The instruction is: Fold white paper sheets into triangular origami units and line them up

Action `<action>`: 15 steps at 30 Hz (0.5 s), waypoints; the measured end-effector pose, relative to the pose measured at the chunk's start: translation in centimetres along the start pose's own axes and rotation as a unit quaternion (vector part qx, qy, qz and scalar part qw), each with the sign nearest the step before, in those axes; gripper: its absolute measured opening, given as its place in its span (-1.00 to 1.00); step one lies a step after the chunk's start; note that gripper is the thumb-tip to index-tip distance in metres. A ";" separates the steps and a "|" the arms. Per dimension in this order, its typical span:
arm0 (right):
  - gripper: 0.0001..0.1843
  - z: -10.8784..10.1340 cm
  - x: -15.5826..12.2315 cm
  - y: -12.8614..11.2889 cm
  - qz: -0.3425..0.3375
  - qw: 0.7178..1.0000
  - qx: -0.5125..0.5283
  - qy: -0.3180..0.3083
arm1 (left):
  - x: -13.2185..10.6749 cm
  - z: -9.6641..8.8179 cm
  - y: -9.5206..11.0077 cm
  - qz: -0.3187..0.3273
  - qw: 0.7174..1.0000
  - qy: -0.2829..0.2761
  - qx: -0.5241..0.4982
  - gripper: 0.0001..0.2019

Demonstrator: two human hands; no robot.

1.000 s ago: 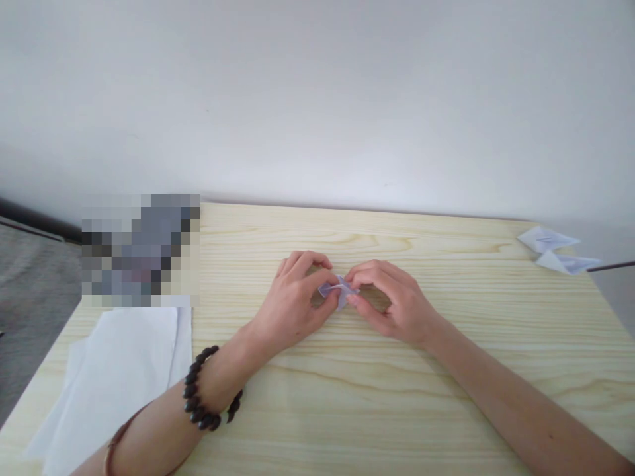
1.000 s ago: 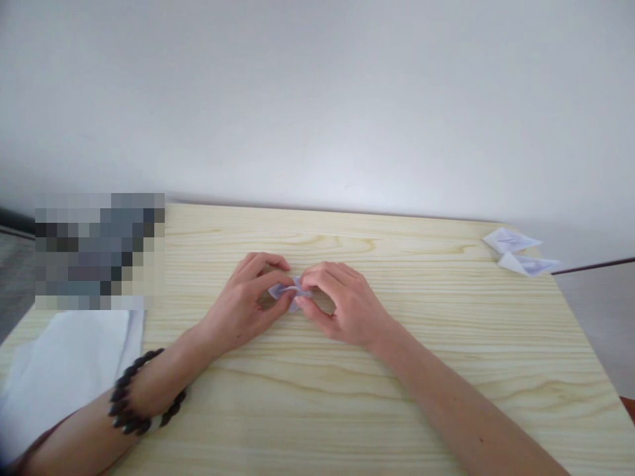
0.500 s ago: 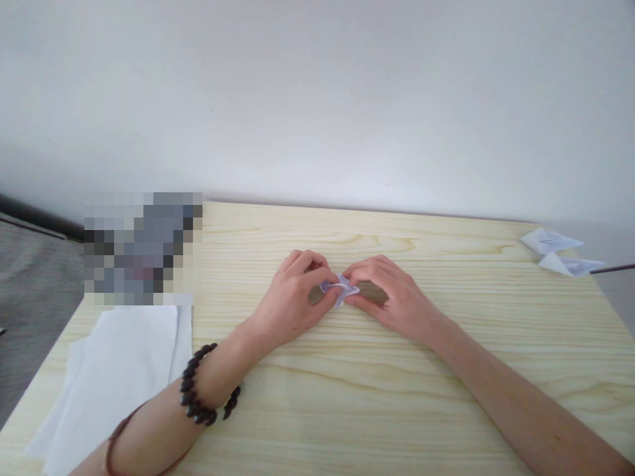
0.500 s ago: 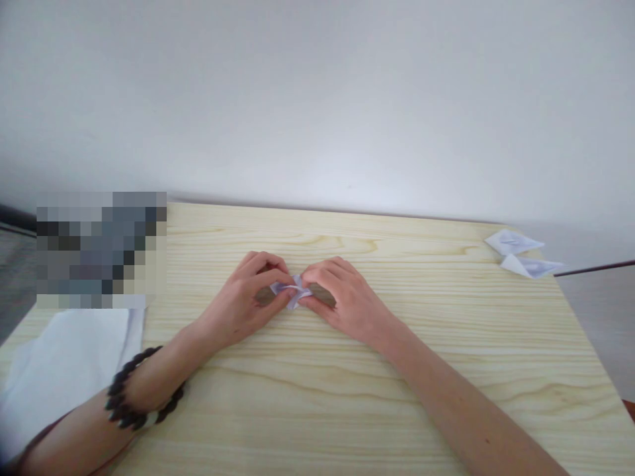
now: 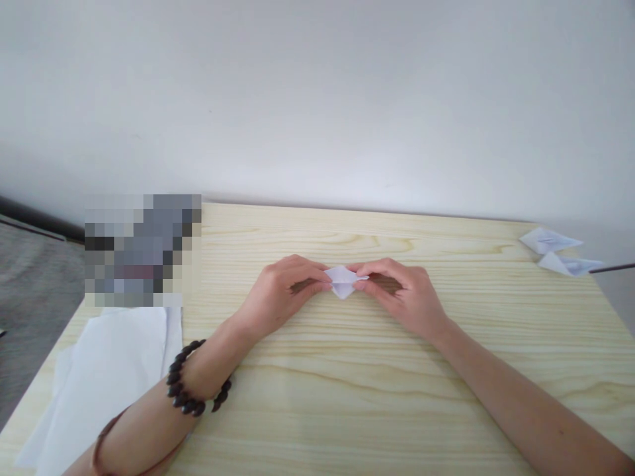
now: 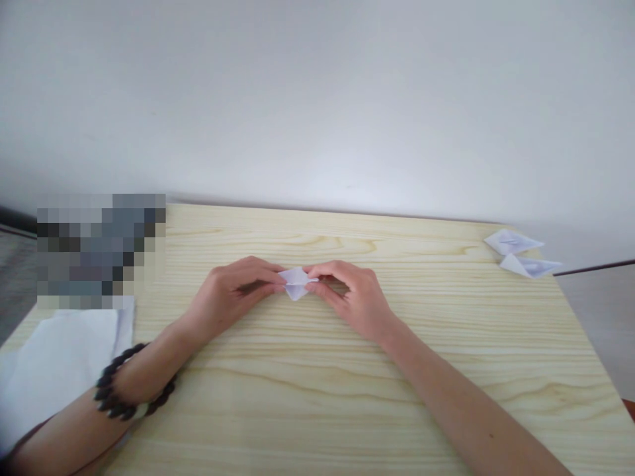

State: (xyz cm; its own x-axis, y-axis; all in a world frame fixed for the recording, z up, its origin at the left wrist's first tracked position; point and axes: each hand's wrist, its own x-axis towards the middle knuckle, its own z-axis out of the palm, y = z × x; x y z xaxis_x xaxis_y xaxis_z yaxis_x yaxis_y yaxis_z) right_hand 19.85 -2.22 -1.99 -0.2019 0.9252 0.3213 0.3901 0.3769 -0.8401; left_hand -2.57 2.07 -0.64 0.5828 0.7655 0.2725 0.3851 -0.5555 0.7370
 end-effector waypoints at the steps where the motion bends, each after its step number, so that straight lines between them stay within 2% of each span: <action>1: -0.90 0.0 0.0 0.0 0.013 1.000 0.016 0.012 | 0.0 0.0 0.1 -0.023 1.000 0.013 -0.010 -0.88; 4: -0.90 0.0 -0.1 0.0 0.045 0.997 0.051 0.048 | 0.0 0.1 0.6 -0.090 0.995 0.033 -0.040 -0.85; 6: -0.90 0.0 -0.2 0.0 0.059 0.993 0.077 0.070 | 0.0 0.1 0.9 -0.109 0.991 0.040 -0.064 -0.85; 10: -0.90 0.0 -0.2 0.0 0.072 0.987 0.104 0.095 | -0.2 0.3 0.9 -0.110 0.988 0.034 -0.099 -0.86; 15: -0.91 0.1 -0.2 -0.3 0.070 0.990 0.085 0.090 | -0.5 0.6 0.9 -0.097 0.984 0.030 -0.145 -0.85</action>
State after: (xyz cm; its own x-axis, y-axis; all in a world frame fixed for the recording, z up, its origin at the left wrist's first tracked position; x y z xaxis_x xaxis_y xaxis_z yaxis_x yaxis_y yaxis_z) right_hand 19.67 -2.52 -1.87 0.0132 0.9666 0.2561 0.2432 0.2453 -0.9384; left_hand -2.02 1.00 -0.47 0.4711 0.8712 0.1385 0.2591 -0.2867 0.9223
